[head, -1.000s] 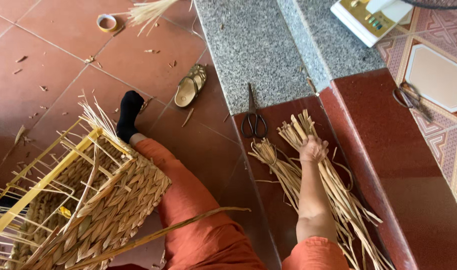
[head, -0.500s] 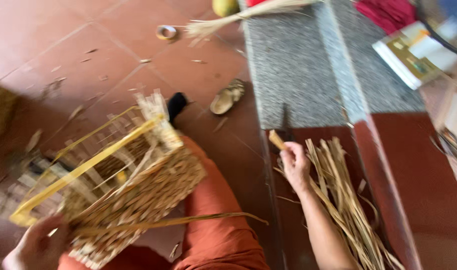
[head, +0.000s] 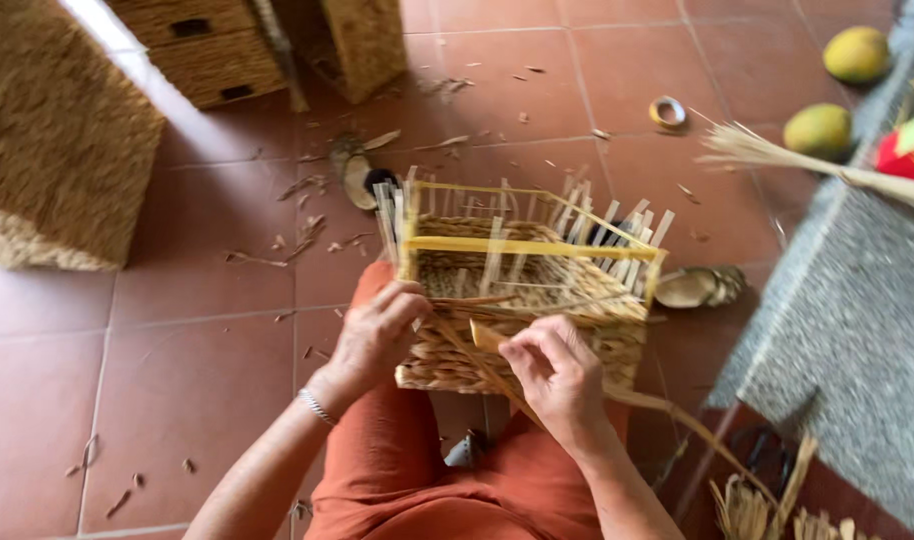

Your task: The person sits on the floor weaving a water hyacinth basket on their lap. They wrap and weave flat plant fiber strands around a yellow frame with upright stakes, pulling strands tight and tucking ends to build up the basket rim and sides.

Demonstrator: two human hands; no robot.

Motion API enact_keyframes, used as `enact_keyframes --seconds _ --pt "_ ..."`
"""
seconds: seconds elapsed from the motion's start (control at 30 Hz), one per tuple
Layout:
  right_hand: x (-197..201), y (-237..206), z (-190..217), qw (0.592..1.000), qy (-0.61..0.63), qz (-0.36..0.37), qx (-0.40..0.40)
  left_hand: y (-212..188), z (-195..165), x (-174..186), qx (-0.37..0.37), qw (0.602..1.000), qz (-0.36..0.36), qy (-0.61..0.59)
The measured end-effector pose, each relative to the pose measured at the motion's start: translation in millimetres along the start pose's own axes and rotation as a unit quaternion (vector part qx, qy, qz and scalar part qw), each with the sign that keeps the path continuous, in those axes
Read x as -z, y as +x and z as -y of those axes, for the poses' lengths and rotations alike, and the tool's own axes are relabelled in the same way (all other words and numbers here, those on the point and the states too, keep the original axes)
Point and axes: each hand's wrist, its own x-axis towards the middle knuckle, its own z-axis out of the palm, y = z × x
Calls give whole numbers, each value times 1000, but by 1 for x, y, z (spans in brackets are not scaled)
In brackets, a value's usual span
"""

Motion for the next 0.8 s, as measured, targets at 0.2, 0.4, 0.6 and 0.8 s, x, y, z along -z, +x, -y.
enact_keyframes --seconds 0.2,0.4,0.6,0.8 --pt "-31 27 4 985 -119 -23 126 -12 -7 -9 -74 997 -10 -26" --pt "-41 29 -4 984 -140 -2 110 -15 -6 -18 -114 993 34 -3" --pt "-56 22 -22 958 -234 -11 167 -16 0 -33 -108 994 28 -19" --pt "-54 4 -46 985 -135 41 97 8 0 -62 120 990 51 -52"
